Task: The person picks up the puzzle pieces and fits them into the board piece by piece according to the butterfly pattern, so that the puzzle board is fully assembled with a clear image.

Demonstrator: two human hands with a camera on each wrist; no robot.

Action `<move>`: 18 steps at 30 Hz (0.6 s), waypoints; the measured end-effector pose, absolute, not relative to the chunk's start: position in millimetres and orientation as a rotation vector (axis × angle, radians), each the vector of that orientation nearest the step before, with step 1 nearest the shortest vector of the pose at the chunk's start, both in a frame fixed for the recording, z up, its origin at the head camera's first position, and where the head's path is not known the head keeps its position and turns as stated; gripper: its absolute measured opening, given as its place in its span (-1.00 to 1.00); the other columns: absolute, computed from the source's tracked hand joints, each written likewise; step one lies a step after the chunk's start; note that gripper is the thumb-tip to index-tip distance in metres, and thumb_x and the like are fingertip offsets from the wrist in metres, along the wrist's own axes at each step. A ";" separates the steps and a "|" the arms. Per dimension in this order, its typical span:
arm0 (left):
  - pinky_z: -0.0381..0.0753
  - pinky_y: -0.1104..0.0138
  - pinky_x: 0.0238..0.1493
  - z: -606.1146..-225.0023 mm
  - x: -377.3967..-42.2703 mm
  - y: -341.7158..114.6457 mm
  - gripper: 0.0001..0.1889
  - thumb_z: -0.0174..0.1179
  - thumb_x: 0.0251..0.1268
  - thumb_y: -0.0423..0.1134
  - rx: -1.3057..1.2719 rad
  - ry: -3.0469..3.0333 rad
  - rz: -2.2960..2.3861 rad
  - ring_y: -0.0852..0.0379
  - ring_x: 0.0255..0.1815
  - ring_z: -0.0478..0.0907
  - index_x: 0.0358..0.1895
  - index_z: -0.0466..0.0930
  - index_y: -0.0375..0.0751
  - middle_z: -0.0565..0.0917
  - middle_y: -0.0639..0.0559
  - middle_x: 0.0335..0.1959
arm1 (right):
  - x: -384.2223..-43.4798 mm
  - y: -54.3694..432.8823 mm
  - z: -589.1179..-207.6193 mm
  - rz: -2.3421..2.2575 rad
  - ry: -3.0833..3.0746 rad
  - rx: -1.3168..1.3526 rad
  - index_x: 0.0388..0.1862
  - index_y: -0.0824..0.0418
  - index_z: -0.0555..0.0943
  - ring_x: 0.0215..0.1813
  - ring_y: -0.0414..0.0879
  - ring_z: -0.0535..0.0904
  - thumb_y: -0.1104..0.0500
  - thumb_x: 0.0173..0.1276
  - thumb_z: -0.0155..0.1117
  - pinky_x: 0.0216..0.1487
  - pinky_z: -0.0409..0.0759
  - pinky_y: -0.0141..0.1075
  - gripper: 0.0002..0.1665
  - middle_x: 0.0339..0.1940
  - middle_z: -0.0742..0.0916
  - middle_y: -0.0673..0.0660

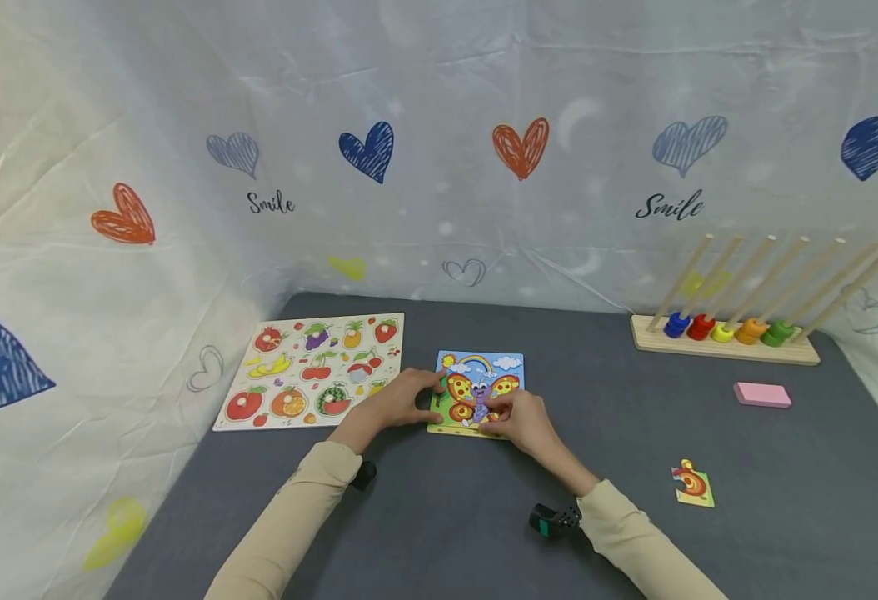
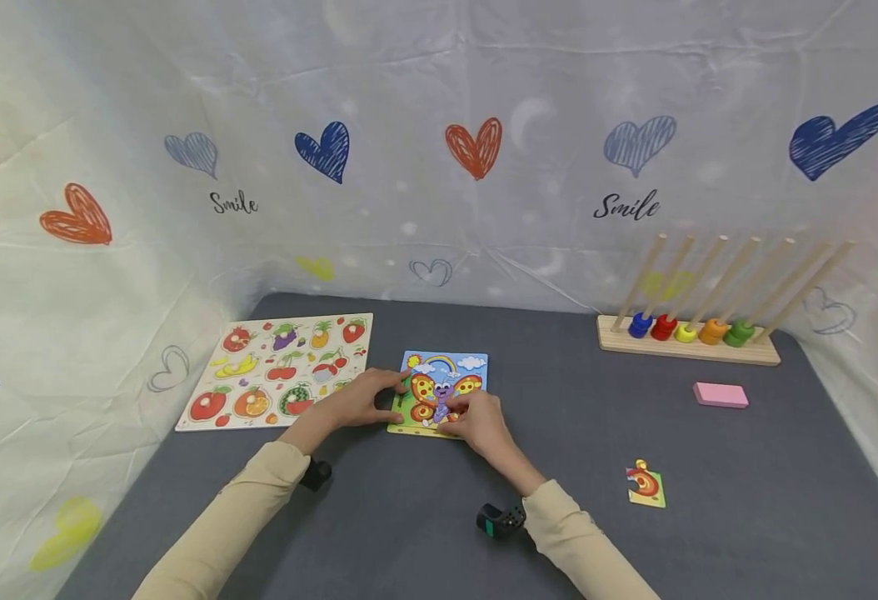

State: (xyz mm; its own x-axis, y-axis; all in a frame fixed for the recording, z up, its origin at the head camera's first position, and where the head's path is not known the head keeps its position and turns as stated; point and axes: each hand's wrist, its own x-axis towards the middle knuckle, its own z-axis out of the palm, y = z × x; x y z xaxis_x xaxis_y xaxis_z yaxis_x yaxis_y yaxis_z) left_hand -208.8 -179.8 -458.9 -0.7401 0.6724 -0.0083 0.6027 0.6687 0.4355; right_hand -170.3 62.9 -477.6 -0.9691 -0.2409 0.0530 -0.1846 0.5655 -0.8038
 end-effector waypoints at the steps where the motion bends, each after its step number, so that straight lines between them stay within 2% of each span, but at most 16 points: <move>1: 0.34 0.06 0.28 -458.4 -208.6 -180.0 -0.23 0.40 0.13 -0.12 1.047 2.714 0.616 -0.04 0.14 0.50 0.34 0.31 -0.46 0.65 -0.07 -0.04 | -170.0 61.8 -477.5 -1.383 2.740 -0.373 -0.17 0.27 0.76 -0.63 -0.27 0.45 0.20 -0.06 0.61 -0.60 0.40 -0.41 -0.59 -0.63 0.64 -0.04; 5: 0.34 0.07 0.29 -458.4 -209.3 -180.3 -0.25 0.40 0.13 -0.12 1.034 2.710 0.618 -0.04 0.16 0.49 0.33 0.33 -0.44 0.65 -0.07 -0.04 | -168.5 58.8 -477.4 -1.345 2.800 -0.388 -0.19 0.28 0.77 -0.59 -0.25 0.50 0.21 -0.09 0.62 -0.57 0.45 -0.39 -0.59 -0.58 0.69 0.00; 11: 0.33 0.08 0.30 -460.4 -210.7 -180.9 -0.26 0.40 0.12 -0.12 1.028 2.707 0.626 -0.04 0.17 0.49 0.32 0.35 -0.43 0.65 -0.07 -0.03 | -169.9 58.2 -474.7 -1.284 2.854 -0.459 -0.21 0.27 0.77 -0.34 -0.14 0.62 0.20 -0.11 0.63 -0.36 0.57 -0.27 -0.59 -0.36 0.77 0.08; 18: 0.30 0.06 0.31 -460.8 -209.8 -181.5 -0.22 0.39 0.14 -0.10 1.021 2.709 0.601 -0.04 0.19 0.47 0.36 0.30 -0.43 0.64 -0.06 -0.02 | -172.8 59.3 -475.8 -1.311 2.814 -0.483 -0.21 0.28 0.75 -0.26 -0.05 0.67 0.22 -0.08 0.62 -0.22 0.62 -0.16 -0.60 -0.33 0.76 0.10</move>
State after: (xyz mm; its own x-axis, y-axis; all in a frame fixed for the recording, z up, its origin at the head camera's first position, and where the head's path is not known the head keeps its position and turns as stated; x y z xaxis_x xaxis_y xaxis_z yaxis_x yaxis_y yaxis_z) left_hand -209.8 -181.5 -460.8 -0.7465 0.6648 -0.0288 0.5902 0.6814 0.4328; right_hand -172.8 59.3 -475.8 -0.9527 -0.2753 0.1285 -0.2755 0.6046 -0.7474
